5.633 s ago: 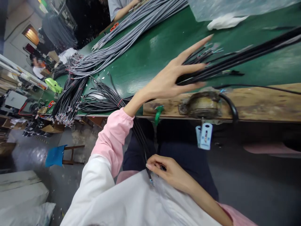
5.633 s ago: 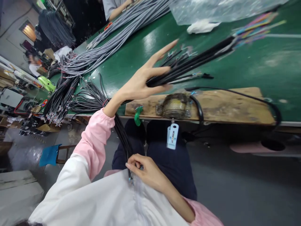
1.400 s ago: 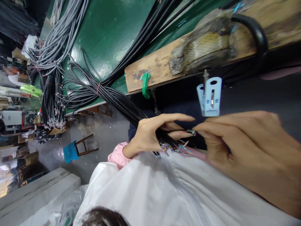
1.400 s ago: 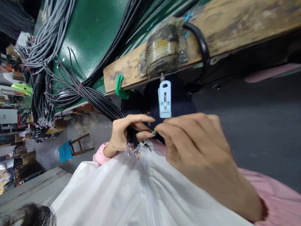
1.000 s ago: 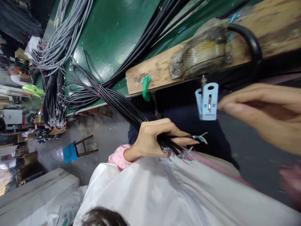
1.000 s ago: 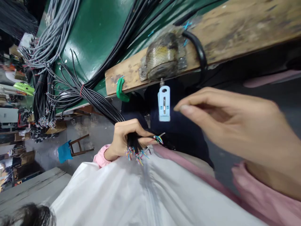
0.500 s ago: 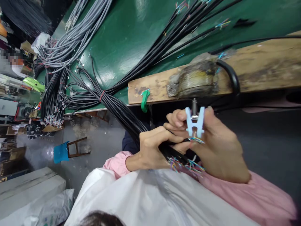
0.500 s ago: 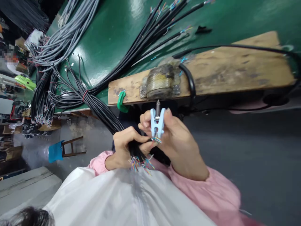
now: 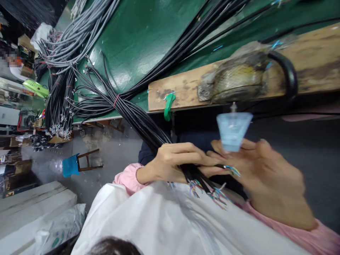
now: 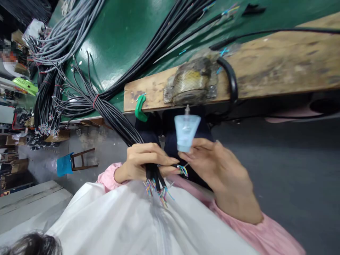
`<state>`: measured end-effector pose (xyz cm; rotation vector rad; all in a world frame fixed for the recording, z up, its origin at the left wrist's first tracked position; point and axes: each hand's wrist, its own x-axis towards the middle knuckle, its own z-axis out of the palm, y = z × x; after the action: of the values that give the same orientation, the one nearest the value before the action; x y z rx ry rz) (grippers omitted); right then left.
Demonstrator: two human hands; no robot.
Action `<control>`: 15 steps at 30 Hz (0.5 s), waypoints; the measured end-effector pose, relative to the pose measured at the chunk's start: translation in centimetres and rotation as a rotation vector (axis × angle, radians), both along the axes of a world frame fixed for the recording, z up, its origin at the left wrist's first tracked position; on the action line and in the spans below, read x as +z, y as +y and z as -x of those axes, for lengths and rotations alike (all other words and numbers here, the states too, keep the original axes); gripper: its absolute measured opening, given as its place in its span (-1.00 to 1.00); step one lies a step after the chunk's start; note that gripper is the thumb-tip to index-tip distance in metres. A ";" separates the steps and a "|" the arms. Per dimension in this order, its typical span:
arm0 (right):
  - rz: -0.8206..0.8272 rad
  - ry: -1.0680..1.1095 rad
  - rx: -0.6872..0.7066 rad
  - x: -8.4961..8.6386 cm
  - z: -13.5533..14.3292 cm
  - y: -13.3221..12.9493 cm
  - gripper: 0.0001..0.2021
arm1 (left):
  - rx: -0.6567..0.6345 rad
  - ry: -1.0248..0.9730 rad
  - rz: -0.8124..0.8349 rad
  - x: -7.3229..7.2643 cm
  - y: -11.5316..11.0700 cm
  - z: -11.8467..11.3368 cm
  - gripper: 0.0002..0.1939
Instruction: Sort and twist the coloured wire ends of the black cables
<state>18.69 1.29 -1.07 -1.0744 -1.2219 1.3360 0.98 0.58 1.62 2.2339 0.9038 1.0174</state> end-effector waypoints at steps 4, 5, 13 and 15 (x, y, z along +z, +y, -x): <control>0.071 0.223 0.017 1.2 -0.8 -1.4 -0.60 | -0.238 0.243 0.184 2.1 1.7 2.4 -0.61; 0.067 0.260 0.043 1.5 -0.7 -1.6 -0.60 | -0.242 0.295 0.232 2.7 2.0 2.8 -0.58; -0.021 -0.050 0.240 1.6 2.8 -3.0 -0.63 | -0.104 0.190 0.242 0.6 0.4 2.9 -0.47; -0.016 -0.074 0.094 1.4 3.0 -3.6 -0.72 | -0.010 0.110 0.196 -0.3 -0.3 2.5 -0.46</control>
<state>15.73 -2.31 0.32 -1.0749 -1.3495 1.3657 -1.55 0.29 1.29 2.1436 0.9937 0.7718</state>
